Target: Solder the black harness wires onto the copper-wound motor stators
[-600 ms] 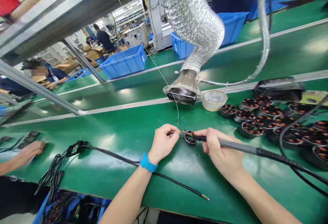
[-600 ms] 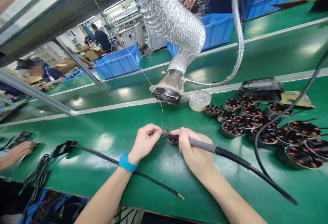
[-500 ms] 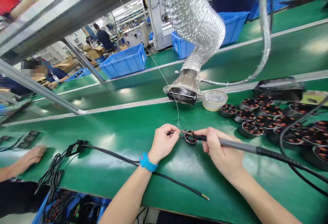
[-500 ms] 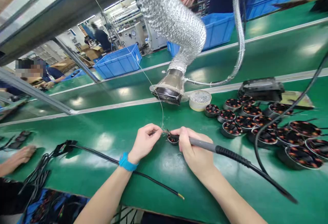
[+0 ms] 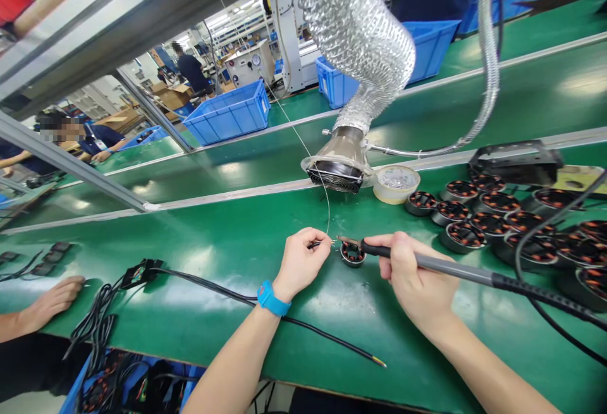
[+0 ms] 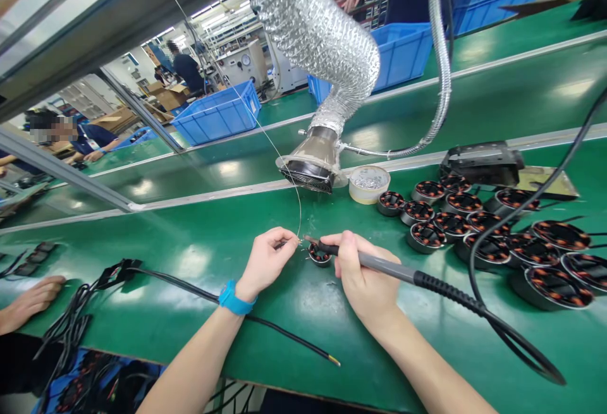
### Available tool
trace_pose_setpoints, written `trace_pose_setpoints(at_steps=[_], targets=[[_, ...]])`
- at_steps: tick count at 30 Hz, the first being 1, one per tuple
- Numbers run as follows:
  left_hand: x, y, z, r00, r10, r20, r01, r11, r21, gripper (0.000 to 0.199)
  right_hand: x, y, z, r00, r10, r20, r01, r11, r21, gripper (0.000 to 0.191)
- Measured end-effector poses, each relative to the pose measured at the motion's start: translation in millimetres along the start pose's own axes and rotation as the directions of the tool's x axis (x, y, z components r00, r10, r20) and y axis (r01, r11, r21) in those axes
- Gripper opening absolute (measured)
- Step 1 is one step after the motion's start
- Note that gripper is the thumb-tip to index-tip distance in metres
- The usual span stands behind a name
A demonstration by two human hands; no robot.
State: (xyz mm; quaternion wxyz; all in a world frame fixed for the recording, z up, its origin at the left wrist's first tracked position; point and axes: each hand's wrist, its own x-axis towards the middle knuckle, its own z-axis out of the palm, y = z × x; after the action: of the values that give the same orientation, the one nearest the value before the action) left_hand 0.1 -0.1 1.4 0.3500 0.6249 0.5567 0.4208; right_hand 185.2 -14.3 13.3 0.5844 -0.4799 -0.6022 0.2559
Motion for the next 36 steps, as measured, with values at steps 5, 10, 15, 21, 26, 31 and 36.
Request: trace_pose_setpoints(at_steps=[5, 10, 15, 21, 26, 31, 36], targets=[[0.7, -0.2, -0.7, 1.000, 0.004, 0.000, -0.004, 1.000, -0.001, 0.014, -0.8, 0.6, 0.1, 1.000, -0.024, -0.013, 0.024, 1.000, -0.012, 0.041], [0.8, -2.1, -0.4, 1.000, 0.009, -0.001, -0.009, 1.000, 0.005, 0.015, -1.0, 3.4, -0.2, 0.997, -0.080, 0.010, 0.080, 0.997, -0.020, 0.034], [1.3, -1.1, -0.6, 1.000, 0.015, 0.007, -0.015, 1.000, 0.019, 0.015, 2.3, 9.3, 10.1, 0.940, -0.306, 0.154, 0.310, 0.951, -0.004, 0.023], [-0.8, 5.6, -3.3, 0.998, -0.027, 0.061, 0.027, 1.000, 0.000, 0.016, 3.0, 29.5, 28.9, 0.884, -0.366, 0.291, 0.405, 0.911, -0.082, 0.043], [-4.5, 7.6, -4.9, 0.994, -0.001, 0.108, 0.002, 1.000, -0.001, 0.018, 1.1, 42.5, 33.2, 0.854, -0.372, 0.363, 0.409, 0.912, -0.028, 0.048], [-3.8, 9.7, -8.9, 0.993, 0.002, 0.121, -0.005, 1.000, 0.026, 0.017, 2.0, 37.8, 29.6, 0.841, -0.373, 0.392, 0.423, 0.905, -0.044, 0.046], [-1.6, 6.8, -6.6, 0.982, -0.123, 0.141, 0.139, 0.984, -0.109, 0.017, 5.4, 24.9, 28.4, 0.857, -0.384, 0.343, 0.426, 0.903, -0.053, 0.037]])
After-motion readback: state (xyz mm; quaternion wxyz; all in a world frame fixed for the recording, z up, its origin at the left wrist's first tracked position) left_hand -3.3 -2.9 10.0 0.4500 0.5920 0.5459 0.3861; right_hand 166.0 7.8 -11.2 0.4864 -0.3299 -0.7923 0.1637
